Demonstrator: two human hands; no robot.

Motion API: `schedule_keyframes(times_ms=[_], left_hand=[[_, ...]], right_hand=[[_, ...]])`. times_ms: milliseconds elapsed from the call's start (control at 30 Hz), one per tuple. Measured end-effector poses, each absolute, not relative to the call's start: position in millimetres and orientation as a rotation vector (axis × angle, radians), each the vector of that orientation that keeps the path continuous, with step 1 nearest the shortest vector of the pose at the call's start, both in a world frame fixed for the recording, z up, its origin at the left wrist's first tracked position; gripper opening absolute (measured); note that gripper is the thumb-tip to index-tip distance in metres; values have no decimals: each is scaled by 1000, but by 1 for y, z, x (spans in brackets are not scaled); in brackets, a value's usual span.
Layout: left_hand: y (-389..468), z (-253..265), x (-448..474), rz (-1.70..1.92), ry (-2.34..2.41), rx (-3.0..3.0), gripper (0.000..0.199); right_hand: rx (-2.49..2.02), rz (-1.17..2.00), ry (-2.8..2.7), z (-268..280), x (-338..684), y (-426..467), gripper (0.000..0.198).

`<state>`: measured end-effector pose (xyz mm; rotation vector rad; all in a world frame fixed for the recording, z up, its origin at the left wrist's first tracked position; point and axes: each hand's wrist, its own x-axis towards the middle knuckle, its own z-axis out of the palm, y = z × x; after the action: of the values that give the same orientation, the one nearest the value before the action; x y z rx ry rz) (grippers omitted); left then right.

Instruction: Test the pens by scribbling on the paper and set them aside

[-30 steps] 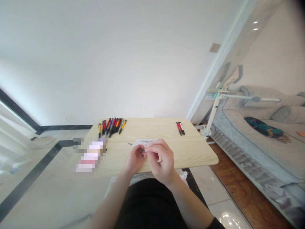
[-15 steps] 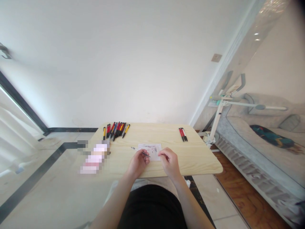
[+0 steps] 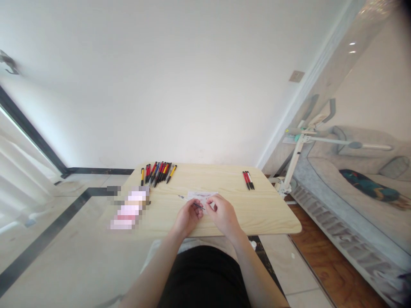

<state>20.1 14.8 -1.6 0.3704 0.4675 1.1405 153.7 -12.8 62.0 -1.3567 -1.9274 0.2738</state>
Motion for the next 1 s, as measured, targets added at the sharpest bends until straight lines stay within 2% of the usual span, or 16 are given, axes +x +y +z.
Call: schedule_keyframes(times_ms=[333, 1000], left_hand=[[14, -3, 21, 1150, 459, 443, 14], [11, -4, 22, 1156, 457, 520, 19]], right_hand=[[-1369, 203, -2055, 64, 144, -14, 11], [-1428, 334, -2005, 54, 142, -15, 12]])
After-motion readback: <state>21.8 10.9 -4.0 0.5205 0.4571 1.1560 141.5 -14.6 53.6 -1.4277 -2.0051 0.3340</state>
